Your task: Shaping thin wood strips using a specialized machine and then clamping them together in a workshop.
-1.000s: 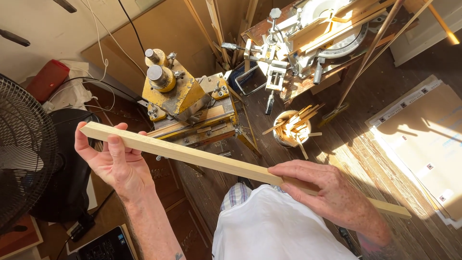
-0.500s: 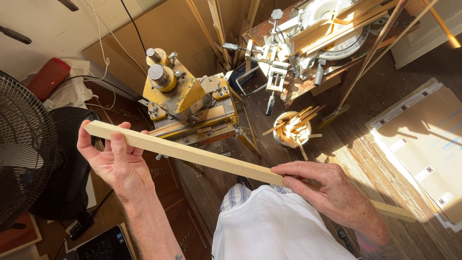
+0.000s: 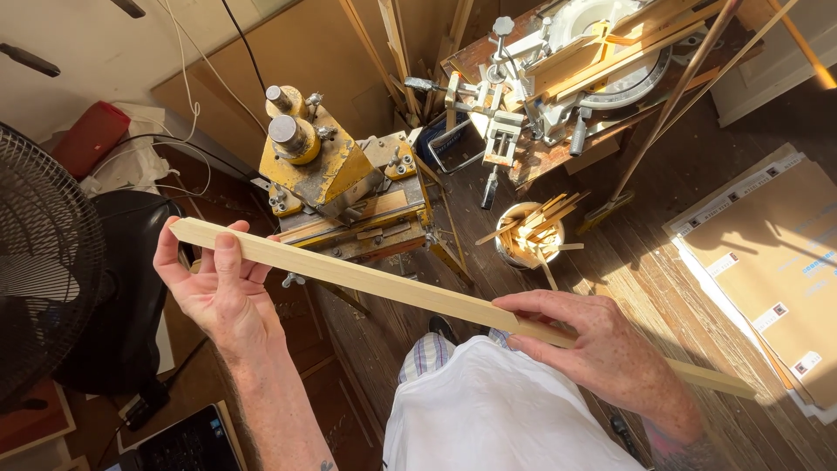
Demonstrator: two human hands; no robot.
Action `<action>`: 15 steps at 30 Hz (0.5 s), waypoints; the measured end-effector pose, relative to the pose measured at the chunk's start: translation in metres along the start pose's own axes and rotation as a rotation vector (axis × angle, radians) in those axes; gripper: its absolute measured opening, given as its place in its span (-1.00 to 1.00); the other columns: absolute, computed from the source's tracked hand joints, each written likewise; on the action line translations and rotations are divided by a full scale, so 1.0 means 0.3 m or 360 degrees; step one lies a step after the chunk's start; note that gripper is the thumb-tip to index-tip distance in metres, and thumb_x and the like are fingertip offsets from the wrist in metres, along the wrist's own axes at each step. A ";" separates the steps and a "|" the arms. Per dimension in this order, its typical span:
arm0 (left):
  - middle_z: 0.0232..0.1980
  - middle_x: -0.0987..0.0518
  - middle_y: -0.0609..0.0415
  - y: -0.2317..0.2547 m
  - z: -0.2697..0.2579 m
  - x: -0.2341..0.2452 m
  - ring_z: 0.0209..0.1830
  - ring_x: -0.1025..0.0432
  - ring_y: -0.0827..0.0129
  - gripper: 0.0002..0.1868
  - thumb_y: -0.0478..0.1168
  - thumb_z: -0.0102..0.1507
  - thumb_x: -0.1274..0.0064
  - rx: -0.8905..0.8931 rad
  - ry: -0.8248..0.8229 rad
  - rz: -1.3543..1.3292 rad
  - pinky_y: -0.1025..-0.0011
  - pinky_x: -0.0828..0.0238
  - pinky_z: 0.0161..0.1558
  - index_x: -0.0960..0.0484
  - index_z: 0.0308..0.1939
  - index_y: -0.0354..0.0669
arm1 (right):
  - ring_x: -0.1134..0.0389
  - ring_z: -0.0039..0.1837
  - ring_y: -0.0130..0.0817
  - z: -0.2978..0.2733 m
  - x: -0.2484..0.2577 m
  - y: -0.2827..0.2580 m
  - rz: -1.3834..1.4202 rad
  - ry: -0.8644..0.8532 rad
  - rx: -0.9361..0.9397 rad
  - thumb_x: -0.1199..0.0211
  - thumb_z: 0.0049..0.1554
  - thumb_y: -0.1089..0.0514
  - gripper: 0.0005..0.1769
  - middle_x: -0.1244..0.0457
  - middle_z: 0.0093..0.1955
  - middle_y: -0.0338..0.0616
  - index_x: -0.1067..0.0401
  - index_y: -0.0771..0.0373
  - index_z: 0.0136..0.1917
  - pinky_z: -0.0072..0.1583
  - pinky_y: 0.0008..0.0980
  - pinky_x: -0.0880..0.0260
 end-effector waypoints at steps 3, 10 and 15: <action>0.03 -0.61 -0.16 0.003 -0.009 -0.013 0.02 -0.57 0.31 -0.29 -0.16 0.27 -0.25 -0.0021 -0.0013 0.0044 0.20 -0.77 -0.07 -0.20 0.41 0.15 | -0.55 -0.12 -0.60 0.000 0.003 -0.013 -0.0023 0.0033 0.0129 -0.39 0.04 0.10 -0.60 -0.53 0.06 -0.53 -0.59 -0.04 0.19 -0.02 -0.50 -0.44; -0.01 -0.64 -0.14 -0.008 -0.027 -0.009 -0.03 -0.57 0.34 -0.32 -0.20 0.28 -0.23 -0.0011 0.0061 0.0083 0.24 -0.74 -0.11 -0.19 0.38 0.10 | -0.45 -0.23 -0.55 0.011 0.001 0.019 -0.0040 0.0004 0.0117 -0.37 0.08 0.05 -0.59 -0.53 -0.01 -0.56 -0.56 -0.06 0.23 -0.09 -0.47 -0.35; 0.04 -0.60 -0.06 0.003 -0.044 -0.021 -0.05 -0.59 0.41 -0.33 -0.20 0.23 -0.28 -0.0025 0.0143 0.0242 0.46 -0.65 -0.26 -0.24 0.33 0.07 | -0.48 -0.24 -0.55 0.025 -0.016 0.088 0.0041 -0.0096 0.0045 -0.33 0.10 0.01 -0.55 -0.55 -0.05 -0.44 -0.54 -0.04 0.28 -0.15 -0.48 -0.42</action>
Point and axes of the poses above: each hand's wrist, its own z-axis towards the middle knuckle, its own x-axis out of the back of the hand, y = z × x, the point moved 8 cm from there along z, towards the middle knuckle
